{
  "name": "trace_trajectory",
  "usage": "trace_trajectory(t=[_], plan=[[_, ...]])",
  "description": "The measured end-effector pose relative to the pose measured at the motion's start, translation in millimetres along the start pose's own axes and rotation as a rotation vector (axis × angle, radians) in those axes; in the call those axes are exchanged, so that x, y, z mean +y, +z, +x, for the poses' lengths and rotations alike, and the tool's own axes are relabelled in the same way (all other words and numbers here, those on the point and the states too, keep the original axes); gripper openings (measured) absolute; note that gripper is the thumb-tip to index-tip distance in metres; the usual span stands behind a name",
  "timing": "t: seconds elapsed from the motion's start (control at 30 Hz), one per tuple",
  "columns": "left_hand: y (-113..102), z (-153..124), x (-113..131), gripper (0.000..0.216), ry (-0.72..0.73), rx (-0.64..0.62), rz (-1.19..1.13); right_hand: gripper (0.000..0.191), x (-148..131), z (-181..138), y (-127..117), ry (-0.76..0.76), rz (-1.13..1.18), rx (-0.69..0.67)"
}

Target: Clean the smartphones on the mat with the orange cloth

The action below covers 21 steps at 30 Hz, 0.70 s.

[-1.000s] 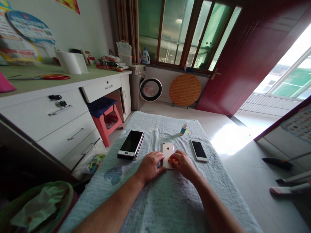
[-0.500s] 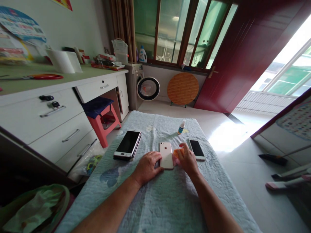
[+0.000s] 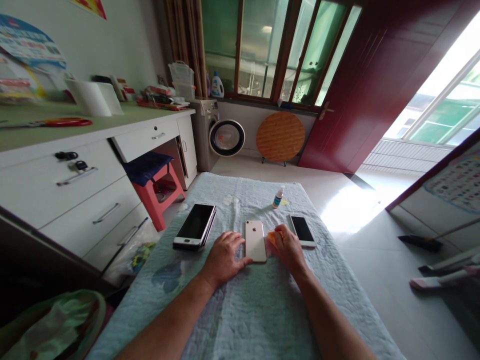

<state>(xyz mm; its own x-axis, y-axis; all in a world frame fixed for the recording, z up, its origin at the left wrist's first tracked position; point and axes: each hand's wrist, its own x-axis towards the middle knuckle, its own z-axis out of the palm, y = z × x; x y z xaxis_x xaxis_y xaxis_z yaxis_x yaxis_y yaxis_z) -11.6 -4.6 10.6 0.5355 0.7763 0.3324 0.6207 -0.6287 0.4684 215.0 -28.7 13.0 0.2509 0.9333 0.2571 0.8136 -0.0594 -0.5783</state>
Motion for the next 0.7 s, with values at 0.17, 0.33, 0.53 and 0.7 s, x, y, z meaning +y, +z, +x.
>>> trace_trajectory(t=[0.17, 0.33, 0.53, 0.7], plan=[[0, -1, 0, 0.056, -0.022, -0.048, 0.015, 0.029, 2, 1, -1, 0.015, 0.043, 0.048], [1, 0, -1, 0.055, -0.023, -0.048, 0.002, 0.03, 1, 0, -4, -0.022, 0.035, 0.097], [1, 0, 0, 0.053, -0.011, -0.039, -0.008, 0.024, -7, -4, -10, -0.035, -0.329, 0.033], [-2, 0, 4, 0.047, -0.006, -0.027, -0.016, 0.023, -18, -7, -15, -0.036, -0.381, 0.135]])
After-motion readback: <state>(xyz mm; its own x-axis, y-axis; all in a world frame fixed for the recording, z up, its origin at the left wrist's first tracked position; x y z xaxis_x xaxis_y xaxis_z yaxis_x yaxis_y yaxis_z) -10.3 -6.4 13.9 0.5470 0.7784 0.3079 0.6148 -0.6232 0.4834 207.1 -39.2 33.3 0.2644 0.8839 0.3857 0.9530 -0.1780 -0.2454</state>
